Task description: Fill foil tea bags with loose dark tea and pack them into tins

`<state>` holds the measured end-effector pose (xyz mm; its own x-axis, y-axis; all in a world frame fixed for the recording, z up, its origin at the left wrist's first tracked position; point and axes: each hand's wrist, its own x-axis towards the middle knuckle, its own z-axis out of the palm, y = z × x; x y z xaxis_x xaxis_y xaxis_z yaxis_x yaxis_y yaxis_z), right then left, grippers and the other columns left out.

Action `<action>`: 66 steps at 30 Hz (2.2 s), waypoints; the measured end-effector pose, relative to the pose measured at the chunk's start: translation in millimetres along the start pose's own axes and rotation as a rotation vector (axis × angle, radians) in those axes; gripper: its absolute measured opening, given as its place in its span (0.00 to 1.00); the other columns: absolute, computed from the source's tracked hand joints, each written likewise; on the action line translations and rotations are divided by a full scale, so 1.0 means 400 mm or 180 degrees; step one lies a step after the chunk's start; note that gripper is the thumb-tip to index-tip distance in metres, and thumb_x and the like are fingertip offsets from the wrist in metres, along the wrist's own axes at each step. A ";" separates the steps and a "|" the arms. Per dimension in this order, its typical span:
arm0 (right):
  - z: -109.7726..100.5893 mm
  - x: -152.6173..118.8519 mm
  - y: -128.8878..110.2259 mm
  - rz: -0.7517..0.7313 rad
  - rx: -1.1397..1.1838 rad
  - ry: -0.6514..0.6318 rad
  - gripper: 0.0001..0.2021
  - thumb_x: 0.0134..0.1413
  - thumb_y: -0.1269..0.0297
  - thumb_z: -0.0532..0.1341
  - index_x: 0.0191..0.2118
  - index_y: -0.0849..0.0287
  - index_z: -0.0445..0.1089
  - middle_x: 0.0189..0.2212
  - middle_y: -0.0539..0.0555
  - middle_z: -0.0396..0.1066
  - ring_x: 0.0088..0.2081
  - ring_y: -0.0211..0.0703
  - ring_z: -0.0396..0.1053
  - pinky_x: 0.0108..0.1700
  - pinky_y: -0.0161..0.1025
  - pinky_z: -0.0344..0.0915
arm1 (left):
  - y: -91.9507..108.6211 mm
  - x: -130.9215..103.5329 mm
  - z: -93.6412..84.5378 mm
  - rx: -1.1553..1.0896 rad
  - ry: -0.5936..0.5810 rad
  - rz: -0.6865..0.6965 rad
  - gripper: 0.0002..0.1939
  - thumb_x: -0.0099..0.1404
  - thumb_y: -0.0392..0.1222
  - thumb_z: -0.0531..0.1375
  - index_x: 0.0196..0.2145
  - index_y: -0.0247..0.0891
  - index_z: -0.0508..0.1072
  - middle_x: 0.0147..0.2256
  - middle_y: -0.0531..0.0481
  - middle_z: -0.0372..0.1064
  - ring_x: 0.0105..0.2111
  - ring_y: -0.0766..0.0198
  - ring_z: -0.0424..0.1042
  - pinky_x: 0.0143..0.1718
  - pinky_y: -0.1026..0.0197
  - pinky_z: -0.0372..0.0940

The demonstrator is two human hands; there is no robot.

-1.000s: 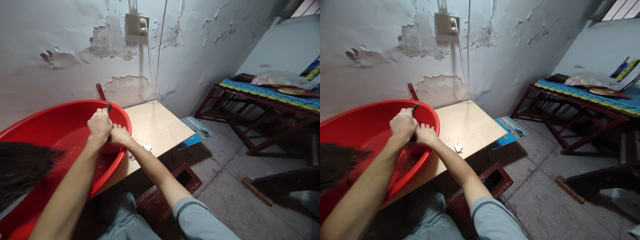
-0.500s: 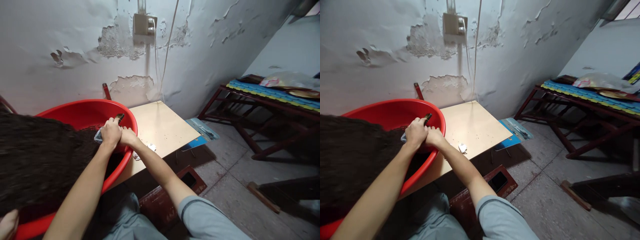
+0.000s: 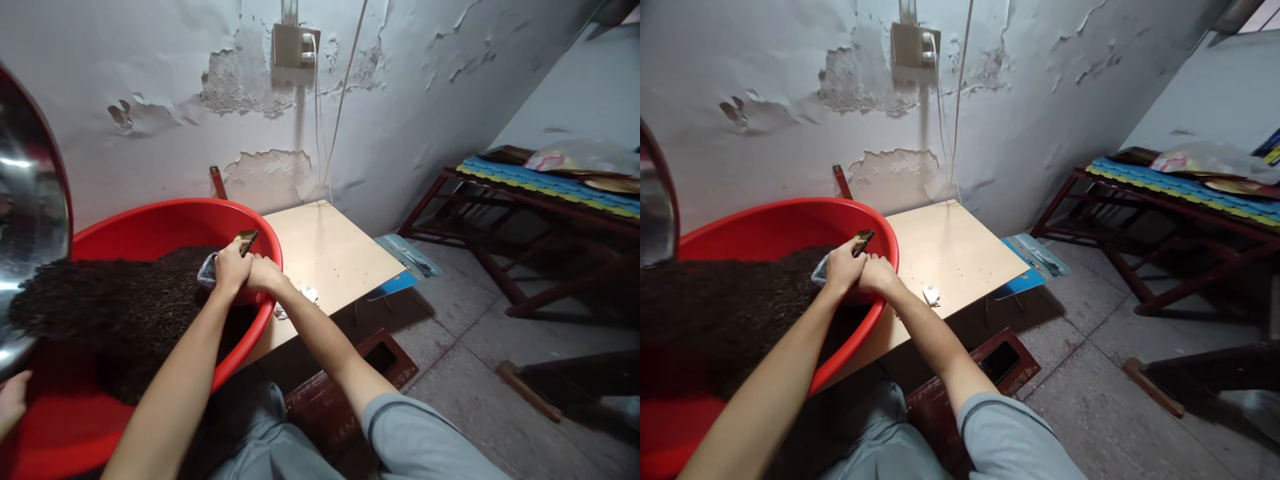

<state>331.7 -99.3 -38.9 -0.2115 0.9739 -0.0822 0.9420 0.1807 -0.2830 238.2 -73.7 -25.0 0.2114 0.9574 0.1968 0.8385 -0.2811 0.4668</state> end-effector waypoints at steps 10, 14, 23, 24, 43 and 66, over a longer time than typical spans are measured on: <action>-0.006 -0.005 -0.002 0.0022 -0.0018 -0.0021 0.33 0.67 0.59 0.63 0.74 0.65 0.62 0.64 0.69 0.72 0.66 0.63 0.71 0.68 0.56 0.70 | 0.002 0.006 -0.001 -0.0015 -0.0012 -0.0435 0.22 0.72 0.40 0.64 0.62 0.39 0.77 0.47 0.42 0.83 0.53 0.46 0.82 0.54 0.54 0.71; -0.002 -0.001 0.000 0.0021 -0.0028 -0.0032 0.37 0.63 0.58 0.67 0.74 0.66 0.61 0.63 0.70 0.72 0.65 0.63 0.71 0.67 0.55 0.70 | -0.012 0.017 0.003 -0.0015 -0.0149 -0.0231 0.20 0.73 0.39 0.63 0.60 0.36 0.78 0.42 0.43 0.82 0.48 0.48 0.82 0.50 0.56 0.70; 0.002 -0.007 -0.004 0.0076 -0.0256 -0.0125 0.33 0.69 0.57 0.62 0.73 0.70 0.63 0.64 0.74 0.69 0.61 0.61 0.72 0.64 0.52 0.70 | -0.025 0.009 0.009 -0.0039 -0.0207 -0.0159 0.17 0.74 0.40 0.63 0.58 0.37 0.78 0.37 0.46 0.79 0.44 0.51 0.82 0.45 0.58 0.69; 0.003 -0.007 -0.004 0.0086 -0.0282 -0.0131 0.33 0.70 0.57 0.61 0.73 0.71 0.63 0.65 0.74 0.68 0.61 0.61 0.72 0.64 0.52 0.70 | -0.026 0.008 0.012 -0.0061 -0.0207 -0.0140 0.17 0.74 0.39 0.63 0.58 0.37 0.78 0.36 0.47 0.79 0.43 0.51 0.82 0.45 0.58 0.69; 0.099 0.013 0.078 -0.0536 -0.0138 0.0277 0.59 0.62 0.39 0.66 0.83 0.65 0.36 0.73 0.80 0.56 0.67 0.80 0.65 0.61 0.70 0.72 | -0.495 0.118 -0.389 0.1595 -0.0353 -0.0475 0.22 0.72 0.37 0.58 0.59 0.37 0.83 0.54 0.40 0.80 0.54 0.45 0.78 0.59 0.49 0.72; 0.202 0.196 -0.362 -0.1956 -0.0273 -0.0557 0.53 0.53 0.32 0.73 0.79 0.45 0.58 0.83 0.66 0.37 0.80 0.85 0.35 0.70 0.85 0.49 | -0.729 0.159 -0.286 0.1814 -0.1557 -0.0648 0.21 0.73 0.42 0.62 0.60 0.43 0.84 0.58 0.37 0.80 0.58 0.40 0.79 0.59 0.45 0.74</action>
<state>157.5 -60.2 -81.6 -0.7517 0.6539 -0.0861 0.6515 0.7158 -0.2513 -50.3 61.7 -50.0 0.1121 0.9441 -0.3099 0.9853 -0.1461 -0.0884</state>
